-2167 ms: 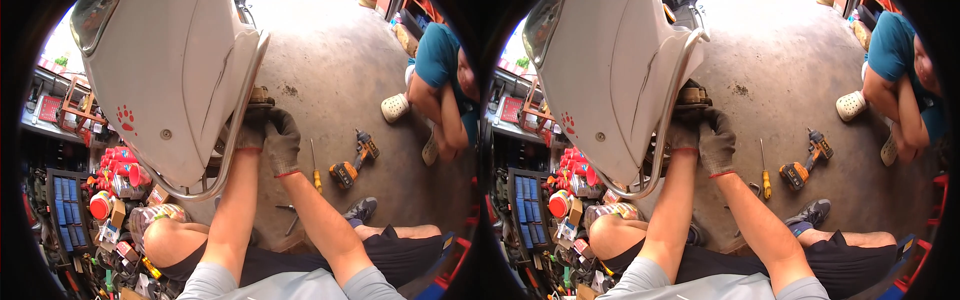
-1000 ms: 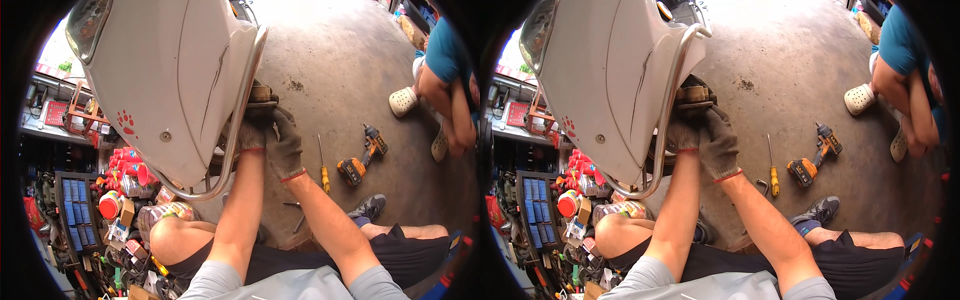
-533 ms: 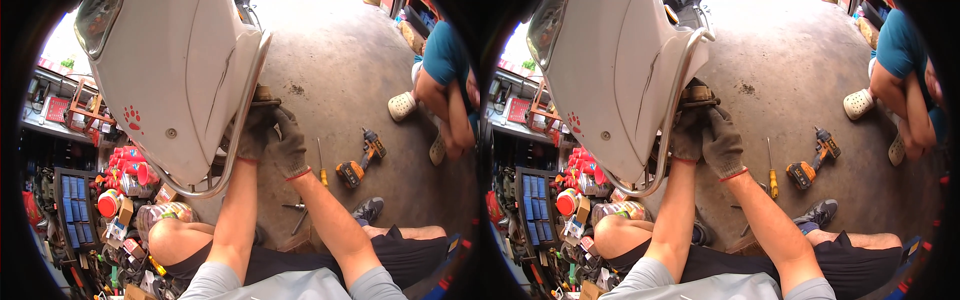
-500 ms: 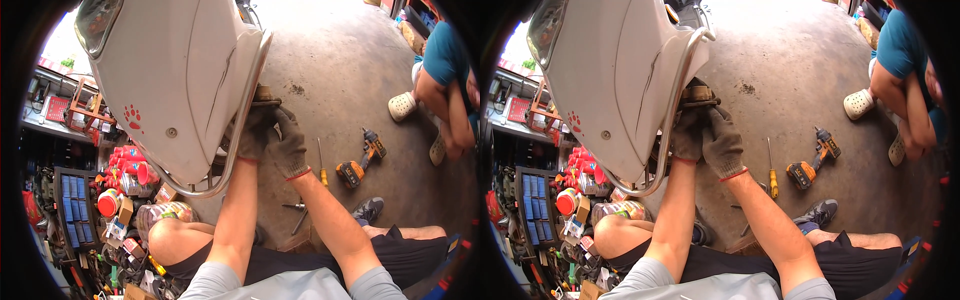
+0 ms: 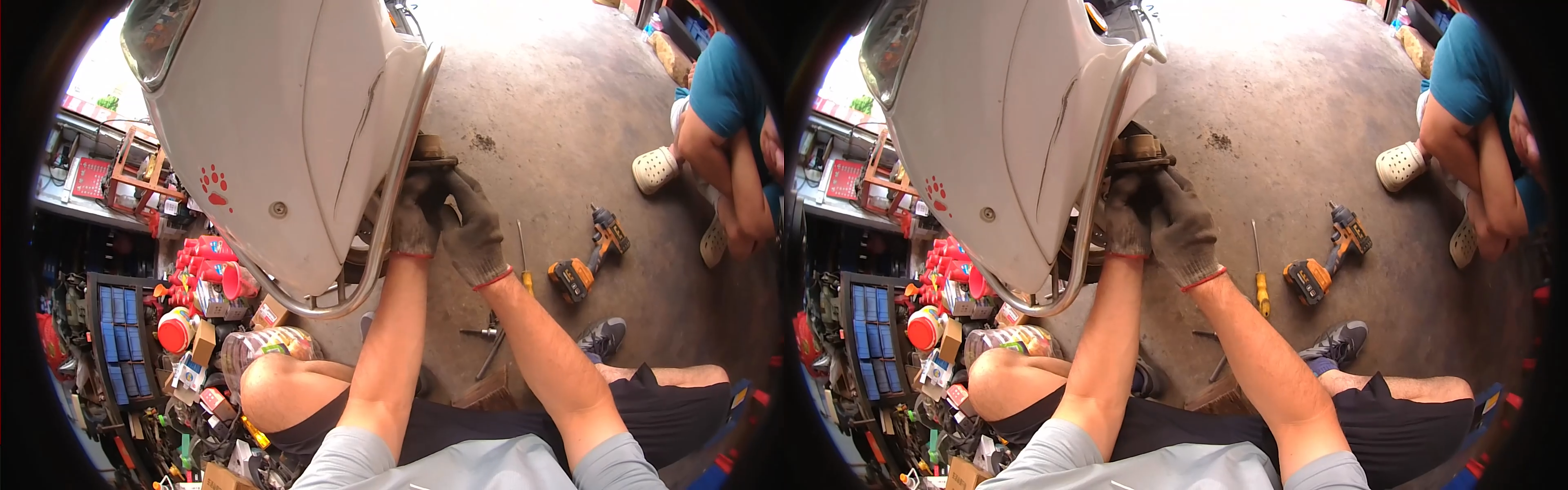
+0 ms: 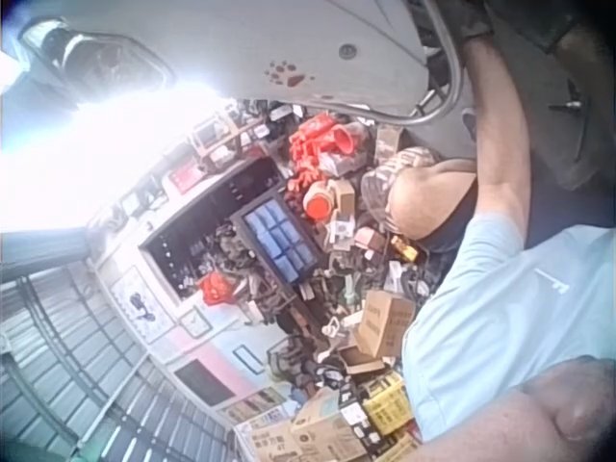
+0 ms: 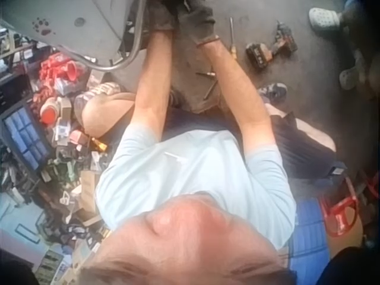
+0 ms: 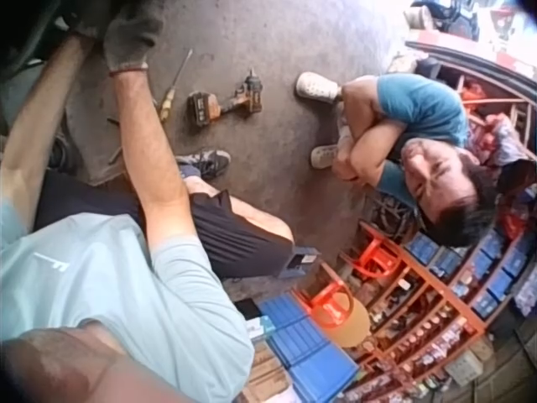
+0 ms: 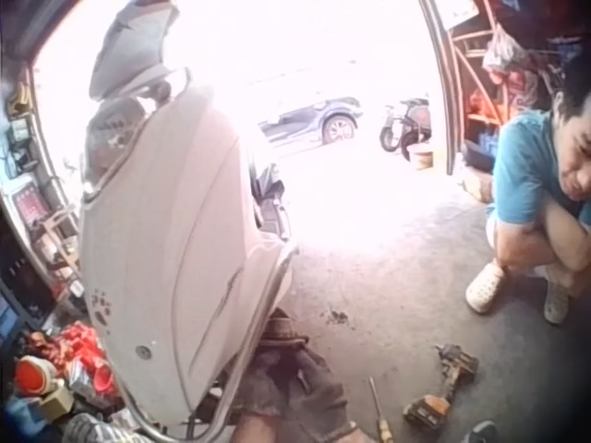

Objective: Repairing the front wheel and brake assembly of a scooter using various tools.

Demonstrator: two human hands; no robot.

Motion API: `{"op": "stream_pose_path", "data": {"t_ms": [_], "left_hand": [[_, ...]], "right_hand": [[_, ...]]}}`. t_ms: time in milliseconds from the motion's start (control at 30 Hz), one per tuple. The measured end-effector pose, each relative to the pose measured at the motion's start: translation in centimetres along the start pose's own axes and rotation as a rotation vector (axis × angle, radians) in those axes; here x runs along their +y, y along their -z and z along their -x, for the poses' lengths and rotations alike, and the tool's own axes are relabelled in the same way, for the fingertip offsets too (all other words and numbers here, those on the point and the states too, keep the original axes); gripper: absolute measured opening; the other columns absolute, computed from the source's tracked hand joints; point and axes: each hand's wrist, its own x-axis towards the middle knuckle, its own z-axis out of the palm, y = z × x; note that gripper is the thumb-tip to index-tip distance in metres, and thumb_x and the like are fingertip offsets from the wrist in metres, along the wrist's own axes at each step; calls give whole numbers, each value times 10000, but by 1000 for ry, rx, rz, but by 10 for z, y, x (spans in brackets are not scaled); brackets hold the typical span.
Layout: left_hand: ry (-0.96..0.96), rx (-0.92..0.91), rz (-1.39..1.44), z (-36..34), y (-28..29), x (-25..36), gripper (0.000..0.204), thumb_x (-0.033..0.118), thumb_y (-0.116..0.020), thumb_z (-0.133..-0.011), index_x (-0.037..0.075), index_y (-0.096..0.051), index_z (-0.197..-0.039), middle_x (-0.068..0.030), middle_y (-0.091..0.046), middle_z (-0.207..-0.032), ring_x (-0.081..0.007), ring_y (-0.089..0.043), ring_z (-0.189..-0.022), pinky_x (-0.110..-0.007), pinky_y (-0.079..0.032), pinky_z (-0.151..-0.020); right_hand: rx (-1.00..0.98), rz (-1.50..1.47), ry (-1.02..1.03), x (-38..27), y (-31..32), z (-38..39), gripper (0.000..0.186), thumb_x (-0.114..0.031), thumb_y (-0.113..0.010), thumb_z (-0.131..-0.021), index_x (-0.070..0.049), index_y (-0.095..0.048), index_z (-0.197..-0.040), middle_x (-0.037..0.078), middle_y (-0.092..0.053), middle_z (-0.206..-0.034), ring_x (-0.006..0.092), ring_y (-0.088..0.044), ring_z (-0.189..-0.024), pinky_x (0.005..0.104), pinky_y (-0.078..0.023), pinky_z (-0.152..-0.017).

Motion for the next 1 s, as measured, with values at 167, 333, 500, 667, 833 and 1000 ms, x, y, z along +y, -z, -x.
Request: {"op": "stream_pose_path", "data": {"t_ms": [167, 333, 500, 667, 833, 1000], "left_hand": [[63, -27, 24, -5, 12, -7, 389, 231, -624, -900, -21, -620, -1197, -156, -685, -1118, -274, -663, -1009, -398, -538, -896], [33, -69, -26, -11, 16, -10, 488, 263, -640, -850, -28, -594, -1239, -166, -685, -1140, -279, -666, -1031, -394, -531, -948], [68, -10, 46, -10, 16, -10, 426, 231, -623, -885, -22, -598, -1227, -163, -682, -1125, -268, -662, -1017, -376, -533, -923], [55, 34, -56, -2, 8, -5, 343, 170, -612, -929, -7, -605, -1223, -136, -673, -1118, -226, -648, -1022, -349, -533, -901], [21, 64, -250, -4, 12, -11, 340, 149, -607, -915, -30, -627, -1203, -135, -680, -1137, -226, -658, -1039, -335, -536, -938], [16, 60, -236, -7, 8, -8, 315, 122, -604, -918, -27, -633, -1194, -130, -677, -1140, -226, -662, -1032, -340, -545, -937]], "right_hand": [[-20, -286, -167, 5, 5, -3, 457, 24, -588, -847, -36, -609, -1299, 214, -645, -1249, 352, -636, -1158, 390, -516, -969], [-47, -276, -274, 6, 9, 4, 405, 19, -578, -866, -38, -628, -1264, 216, -655, -1222, 333, -639, -1160, 378, -513, -968], [-25, -10, 54, 1, 5, -4, 452, 75, -560, -823, -23, -629, -1259, 164, -655, -1190, 269, -672, -1061, 346, -537, -906], [-26, 32, -21, -2, 3, -3, 467, 90, -560, -809, -37, -638, -1252, 176, -649, -1187, 299, -656, -1081, 354, -533, -900], [-16, 35, 12, 4, 3, -6, 467, 92, -561, -812, -10, -624, -1263, 187, -641, -1203, 307, -647, -1101, 357, -531, -917], [-44, 48, 34, 0, 8, -12, 480, 97, -560, -817, -1, -606, -1285, 203, -634, -1215, 323, -642, -1110, 356, -528, -929]]}}
